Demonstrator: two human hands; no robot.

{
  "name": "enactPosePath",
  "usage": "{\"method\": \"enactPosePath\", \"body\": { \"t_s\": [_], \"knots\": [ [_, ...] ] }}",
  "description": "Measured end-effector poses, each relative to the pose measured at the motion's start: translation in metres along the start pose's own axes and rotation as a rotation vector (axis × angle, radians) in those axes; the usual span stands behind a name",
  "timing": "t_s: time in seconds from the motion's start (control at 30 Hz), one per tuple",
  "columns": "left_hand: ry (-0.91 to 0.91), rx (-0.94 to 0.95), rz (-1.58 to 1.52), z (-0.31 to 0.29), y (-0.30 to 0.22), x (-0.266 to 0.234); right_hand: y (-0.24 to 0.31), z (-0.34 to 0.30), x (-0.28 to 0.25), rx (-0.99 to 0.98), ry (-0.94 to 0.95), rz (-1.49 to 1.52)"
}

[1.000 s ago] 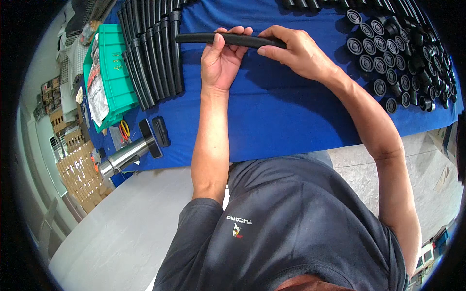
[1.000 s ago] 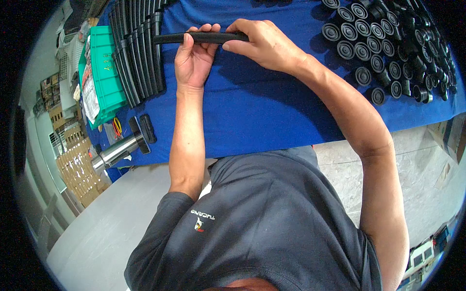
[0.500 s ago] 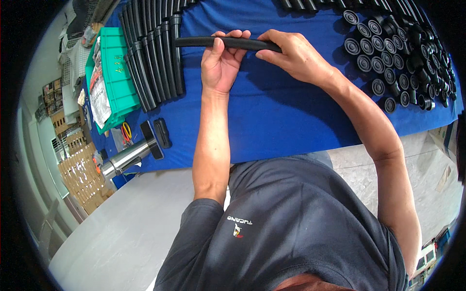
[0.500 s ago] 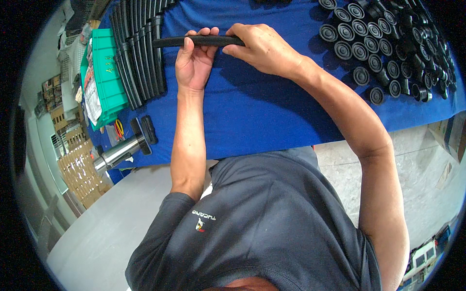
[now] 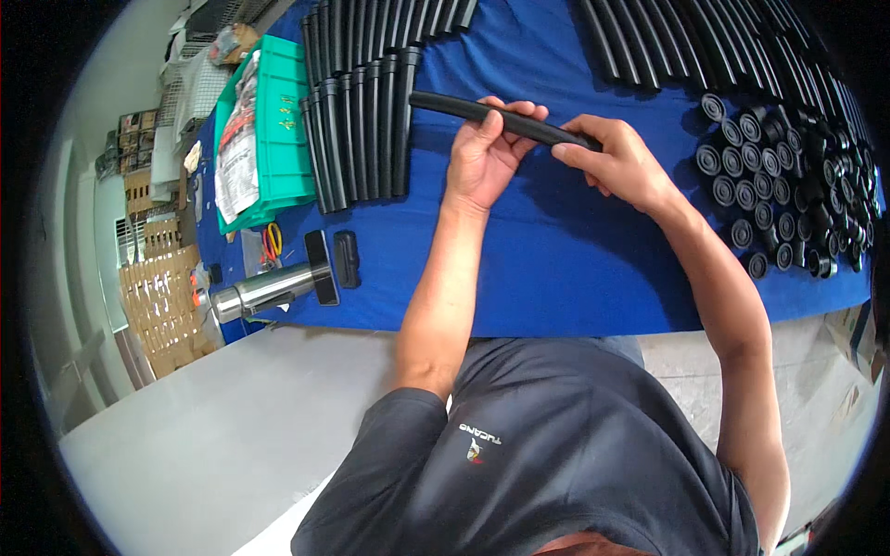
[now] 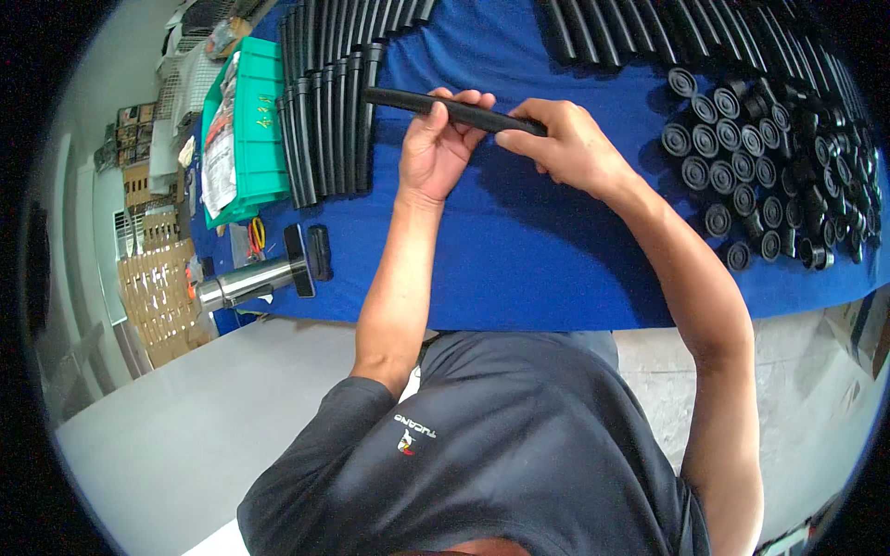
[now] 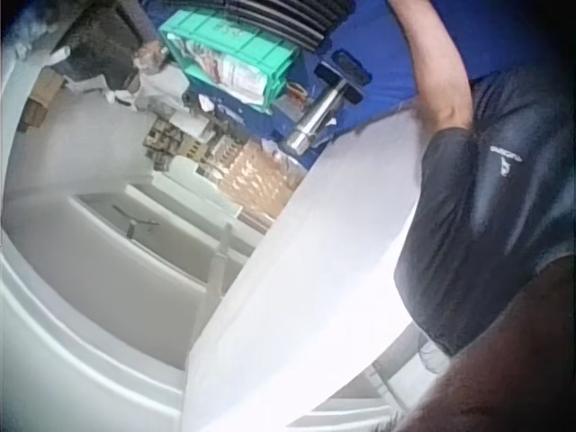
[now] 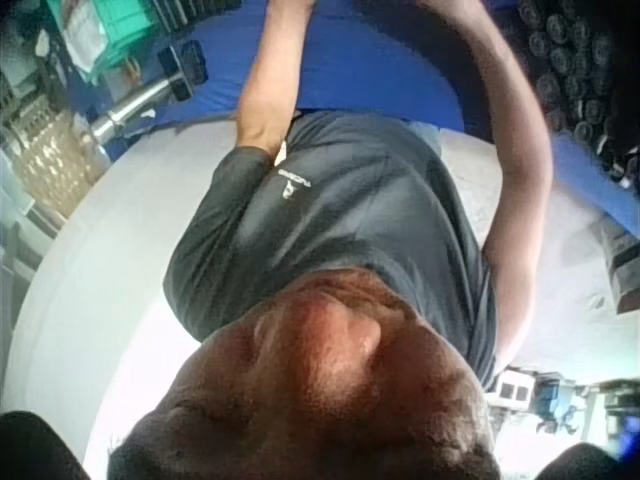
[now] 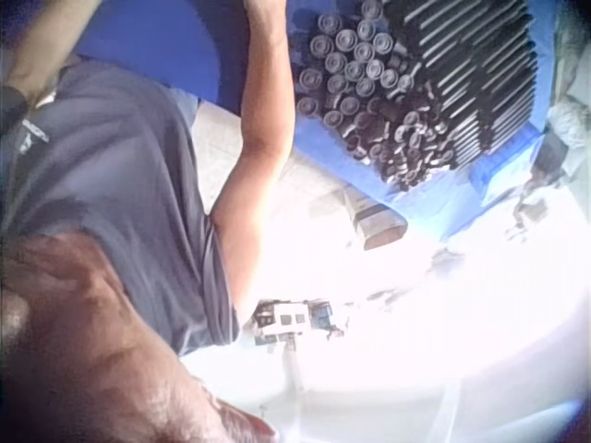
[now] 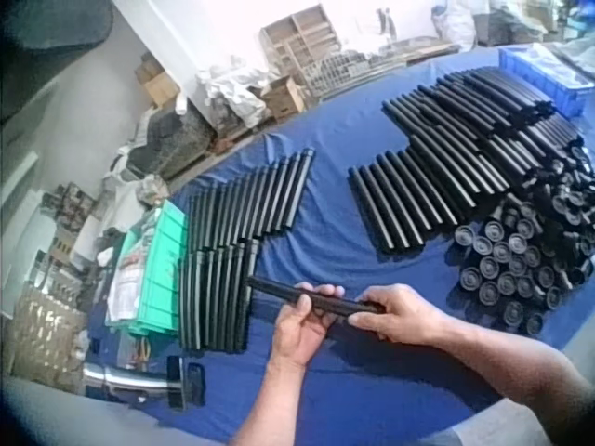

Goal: Manually fitting black plastic caps onto black plastic tubes at an assembly station.

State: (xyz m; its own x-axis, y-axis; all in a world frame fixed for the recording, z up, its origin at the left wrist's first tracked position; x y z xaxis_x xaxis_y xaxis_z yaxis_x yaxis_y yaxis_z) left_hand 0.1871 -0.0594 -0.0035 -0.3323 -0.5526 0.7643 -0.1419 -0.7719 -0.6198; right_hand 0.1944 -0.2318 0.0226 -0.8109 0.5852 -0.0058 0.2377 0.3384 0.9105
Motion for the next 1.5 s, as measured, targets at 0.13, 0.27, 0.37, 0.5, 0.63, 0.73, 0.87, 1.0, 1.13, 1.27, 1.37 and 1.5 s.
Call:
{"method": "enactPosePath", "body": {
  "t_s": [0.13,0.27,0.37,0.5,0.63,0.73,0.87,1.0,1.13,1.27,1.37,1.5],
  "knots": [
    [-0.027,-0.009,0.008,0.0,0.001,-0.001,0.037,-0.022,0.002,-0.582,-0.463,-0.681],
    [0.043,0.016,-0.016,0.002,0.002,0.0,0.036,-0.017,-0.007,-0.492,-0.377,-0.526],
    [0.024,0.007,-0.027,0.002,0.001,0.001,0.017,-0.005,-0.01,-0.25,-0.197,-0.231],
    [0.025,0.013,-0.039,0.001,0.001,0.001,0.027,-0.012,-0.004,-0.436,-0.309,-0.458],
    [-0.012,0.007,-0.024,0.002,0.003,0.002,0.035,-0.021,-0.002,-0.531,-0.42,-0.607],
    [-0.007,0.017,-0.002,0.0,0.001,-0.001,0.048,-0.026,0.001,-0.575,-0.457,-0.782],
    [0.027,0.014,-0.021,0.001,0.0,0.005,-0.004,0.005,-0.001,0.006,0.063,0.12],
    [-0.013,0.001,-0.036,0.001,0.002,0.002,0.041,-0.023,-0.001,-0.547,-0.442,-0.678],
    [0.064,0.027,-0.019,0.002,-0.001,0.004,0.034,-0.013,-0.009,-0.474,-0.298,-0.492],
    [0.08,0.006,-0.032,-0.001,-0.002,0.003,0.02,-0.004,-0.007,-0.2,-0.163,-0.149],
    [-0.02,-0.003,-0.037,0.002,0.002,0.0,0.042,-0.027,0.006,-0.625,-0.487,-0.834],
    [0.074,0.002,-0.058,-0.002,0.0,0.004,0.036,-0.017,-0.007,-0.45,-0.306,-0.529]
  ]
}}
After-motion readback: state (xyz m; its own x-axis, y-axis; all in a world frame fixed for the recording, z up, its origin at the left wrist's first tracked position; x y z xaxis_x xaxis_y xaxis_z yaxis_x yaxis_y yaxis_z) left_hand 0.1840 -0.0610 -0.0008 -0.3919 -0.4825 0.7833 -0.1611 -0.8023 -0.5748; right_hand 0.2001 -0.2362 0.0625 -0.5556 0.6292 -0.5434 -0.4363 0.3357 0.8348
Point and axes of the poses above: each hand's wrist, its own z-axis towards the middle knuckle, its own x-axis out of the palm, y = z × x, the point moved 7 cm from there along z, towards the middle knuckle, and after that the axes turned 15 degrees about y, right-handed, at the moved point
